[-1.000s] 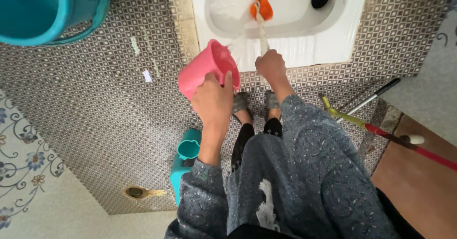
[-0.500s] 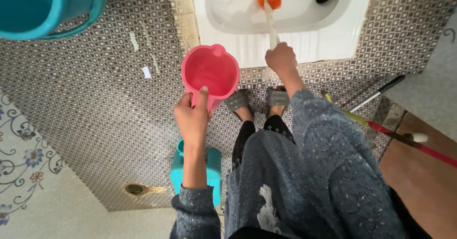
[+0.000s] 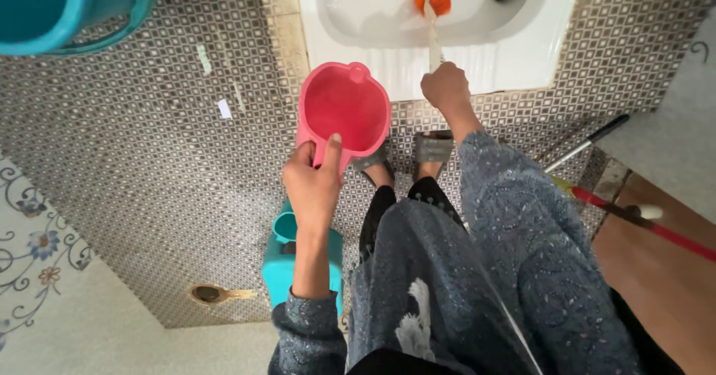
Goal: The person scoops water from a blue bucket into a pink cup and pours it into a squat toilet. They then use a toilet brush to scrub the toilet bowl while repeatedly refilling the cup and pouring water into the bowl.
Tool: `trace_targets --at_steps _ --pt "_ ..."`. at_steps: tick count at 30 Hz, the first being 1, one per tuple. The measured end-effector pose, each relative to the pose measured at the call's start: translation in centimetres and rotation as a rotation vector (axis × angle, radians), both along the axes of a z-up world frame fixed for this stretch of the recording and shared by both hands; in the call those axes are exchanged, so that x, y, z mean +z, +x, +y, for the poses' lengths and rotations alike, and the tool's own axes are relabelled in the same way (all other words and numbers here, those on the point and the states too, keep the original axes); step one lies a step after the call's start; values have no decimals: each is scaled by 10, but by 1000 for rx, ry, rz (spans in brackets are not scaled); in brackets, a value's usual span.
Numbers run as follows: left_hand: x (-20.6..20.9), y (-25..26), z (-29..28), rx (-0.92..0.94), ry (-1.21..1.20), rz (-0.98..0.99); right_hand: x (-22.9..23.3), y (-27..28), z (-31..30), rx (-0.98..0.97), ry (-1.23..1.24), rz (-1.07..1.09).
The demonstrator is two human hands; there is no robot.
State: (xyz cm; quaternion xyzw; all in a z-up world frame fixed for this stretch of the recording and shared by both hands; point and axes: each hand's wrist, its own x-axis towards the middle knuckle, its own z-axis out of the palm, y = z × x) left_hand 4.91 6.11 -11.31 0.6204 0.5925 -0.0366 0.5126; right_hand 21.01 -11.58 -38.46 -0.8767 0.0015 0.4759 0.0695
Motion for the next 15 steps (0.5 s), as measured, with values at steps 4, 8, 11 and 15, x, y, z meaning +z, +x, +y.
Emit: trace_targets --at_steps 4,8,11,15 --pt "1 12 -9 -36 13 47 10 -19 -5 125 21 55" --pt "7 22 -8 -87 50 57 18 -34 -16 154 64 57" --pt "3 26 -10 -92 26 53 -25 2 -25 35 70 -36" --pt "-11 24 -13 -113 48 37 -106 62 -51 -547 187 -1"
